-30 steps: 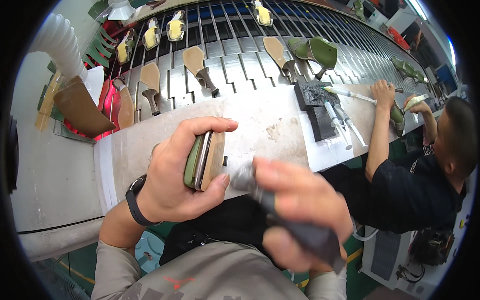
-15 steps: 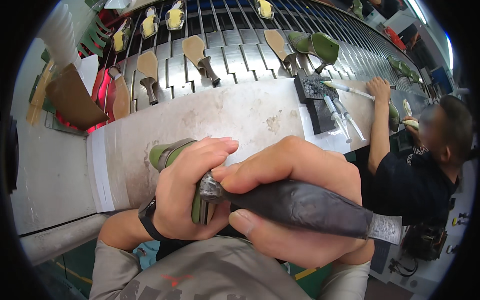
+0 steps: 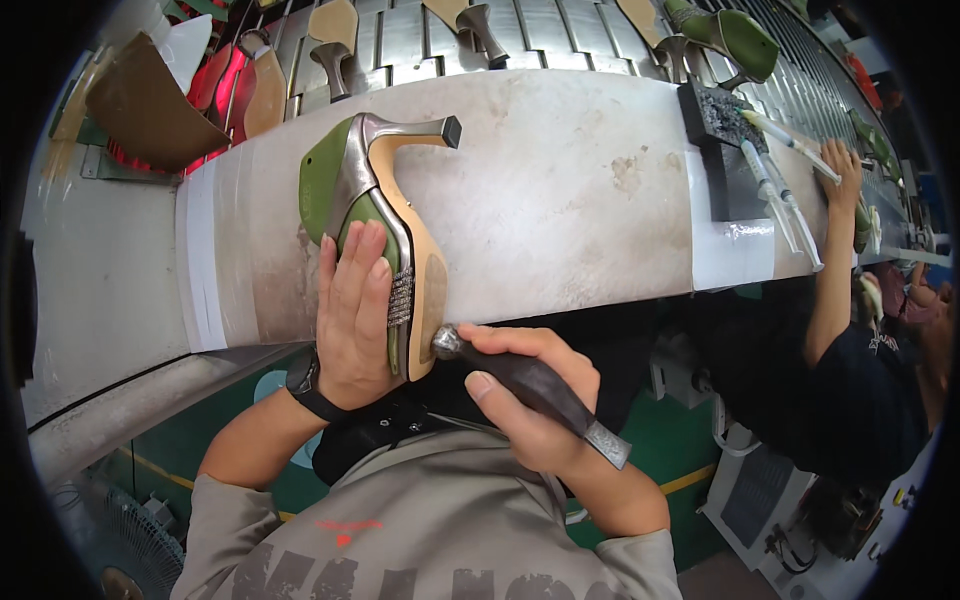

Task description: The person assembles high-heeled shoes on a conveyor line by pressing soles onto lasted shoes by hand, hammering the edges with a hammer, and applying adhesive along the seams using a syringe.

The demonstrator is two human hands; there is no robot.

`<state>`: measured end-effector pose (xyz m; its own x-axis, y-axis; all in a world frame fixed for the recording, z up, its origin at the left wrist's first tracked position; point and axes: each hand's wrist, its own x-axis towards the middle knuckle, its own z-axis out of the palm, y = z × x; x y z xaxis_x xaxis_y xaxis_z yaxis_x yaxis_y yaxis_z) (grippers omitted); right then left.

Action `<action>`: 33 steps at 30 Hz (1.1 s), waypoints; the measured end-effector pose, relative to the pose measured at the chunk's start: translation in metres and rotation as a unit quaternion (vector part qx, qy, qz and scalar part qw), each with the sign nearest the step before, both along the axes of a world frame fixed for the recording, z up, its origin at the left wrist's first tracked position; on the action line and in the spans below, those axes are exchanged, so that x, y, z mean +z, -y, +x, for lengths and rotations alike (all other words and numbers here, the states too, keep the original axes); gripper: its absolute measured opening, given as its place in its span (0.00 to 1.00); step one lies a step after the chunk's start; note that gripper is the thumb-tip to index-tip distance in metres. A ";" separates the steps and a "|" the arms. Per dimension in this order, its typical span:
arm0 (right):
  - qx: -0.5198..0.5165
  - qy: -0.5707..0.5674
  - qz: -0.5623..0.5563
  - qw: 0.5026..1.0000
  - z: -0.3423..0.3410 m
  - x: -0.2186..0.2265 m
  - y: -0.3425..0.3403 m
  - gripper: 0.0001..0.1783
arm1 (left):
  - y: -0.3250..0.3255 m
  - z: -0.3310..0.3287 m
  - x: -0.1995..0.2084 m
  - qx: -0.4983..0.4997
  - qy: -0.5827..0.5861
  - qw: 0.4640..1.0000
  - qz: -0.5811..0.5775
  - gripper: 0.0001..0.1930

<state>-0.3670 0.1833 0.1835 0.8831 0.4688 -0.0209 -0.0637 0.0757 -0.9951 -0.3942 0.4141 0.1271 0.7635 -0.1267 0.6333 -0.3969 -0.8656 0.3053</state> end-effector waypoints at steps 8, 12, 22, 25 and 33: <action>0.068 0.089 -0.019 0.994 0.061 0.037 0.004 0.18 | 0.001 -0.005 -0.006 0.007 0.000 1.000 0.004 0.38; 0.110 0.116 -0.044 0.986 0.091 0.053 -0.014 0.18 | 0.008 -0.003 -0.002 0.016 0.001 1.000 -0.023 0.27; 0.195 0.266 -0.111 0.937 0.087 0.051 -0.030 0.17 | 0.010 -0.005 -0.009 0.031 0.003 0.999 -0.034 0.21; 0.191 0.273 -0.123 0.935 0.076 0.051 -0.030 0.17 | 0.009 -0.007 -0.006 0.016 -0.017 0.999 -0.043 0.21; 0.232 0.112 -0.084 0.963 0.041 0.043 -0.009 0.16 | 0.001 -0.005 -0.009 -0.006 -0.011 0.999 0.031 0.43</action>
<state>-0.3258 0.1923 0.2261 0.5715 0.8199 0.0353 0.1650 -0.0727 -0.9836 -0.3995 0.4133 0.1184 0.7750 -0.1755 0.6071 -0.4018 -0.8783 0.2590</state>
